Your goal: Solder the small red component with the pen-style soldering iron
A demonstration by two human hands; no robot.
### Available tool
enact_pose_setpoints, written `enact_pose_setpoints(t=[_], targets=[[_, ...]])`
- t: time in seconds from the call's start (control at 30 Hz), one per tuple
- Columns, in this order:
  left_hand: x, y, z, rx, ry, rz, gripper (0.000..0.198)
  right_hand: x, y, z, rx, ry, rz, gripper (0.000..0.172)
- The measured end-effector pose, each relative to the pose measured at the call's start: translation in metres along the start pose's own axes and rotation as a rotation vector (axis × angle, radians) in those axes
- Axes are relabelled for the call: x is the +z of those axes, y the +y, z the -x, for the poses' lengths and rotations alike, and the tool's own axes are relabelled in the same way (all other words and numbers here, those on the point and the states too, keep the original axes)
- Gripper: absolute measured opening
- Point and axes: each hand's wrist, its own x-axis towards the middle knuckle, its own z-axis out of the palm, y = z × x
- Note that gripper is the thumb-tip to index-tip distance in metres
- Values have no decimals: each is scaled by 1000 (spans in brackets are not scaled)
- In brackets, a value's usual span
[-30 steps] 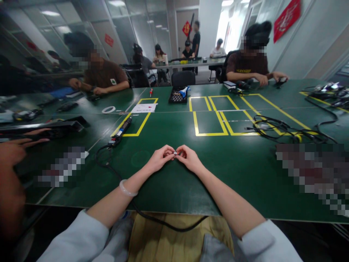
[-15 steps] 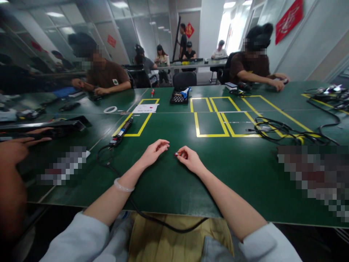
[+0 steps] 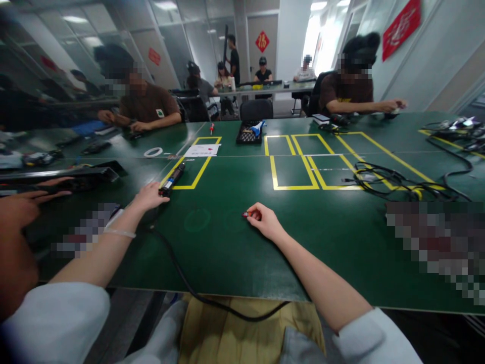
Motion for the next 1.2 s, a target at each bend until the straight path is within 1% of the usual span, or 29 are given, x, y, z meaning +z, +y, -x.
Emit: enact_pose_setpoints(t=[0.07, 0.1, 0.17, 0.27, 0.37, 0.5, 0.6, 0.7, 0.83, 0.97, 1.1, 1.2], targets=[[1, -14, -6, 20, -98, -6, 67, 0, -1, 0, -6, 6, -16, 21], [2, -17, -7, 35, -119, -9, 66, 0, -1, 0, -10, 10, -23, 23], [3, -18, -5, 63, -106, -2, 66, 0, -2, 0, -12, 10, -26, 24], [3, -9, 2, 67, -57, 11, 66, 0, -3, 1, -6, -8, -5, 20], [3, 7, 13, 46, -24, 35, 69, -1, -3, 1, -8, -8, 8, 19], [4, 35, 31, 42, -8, 56, 69, 0, -3, 0, -17, 12, 35, 18], [4, 61, 47, 72, 3, 76, 68, 1, -4, 1, -10, 6, 34, 18], [5, 91, 64, 133, 14, 105, 66, 1, -6, 1, -31, 2, 22, 18], [5, 133, 84, 231, 40, 156, 61, 0, -4, 0, -78, -1, 67, 10], [5, 172, 102, 337, 49, 223, 59, 0, -2, 0, -102, 10, 105, 6], [6, 206, 120, 436, 58, 298, 58, 1, -1, 0, -142, 9, 129, 3], [6, 226, 131, 514, 56, 346, 57, 1, -2, 1, -166, 18, 163, 3]])
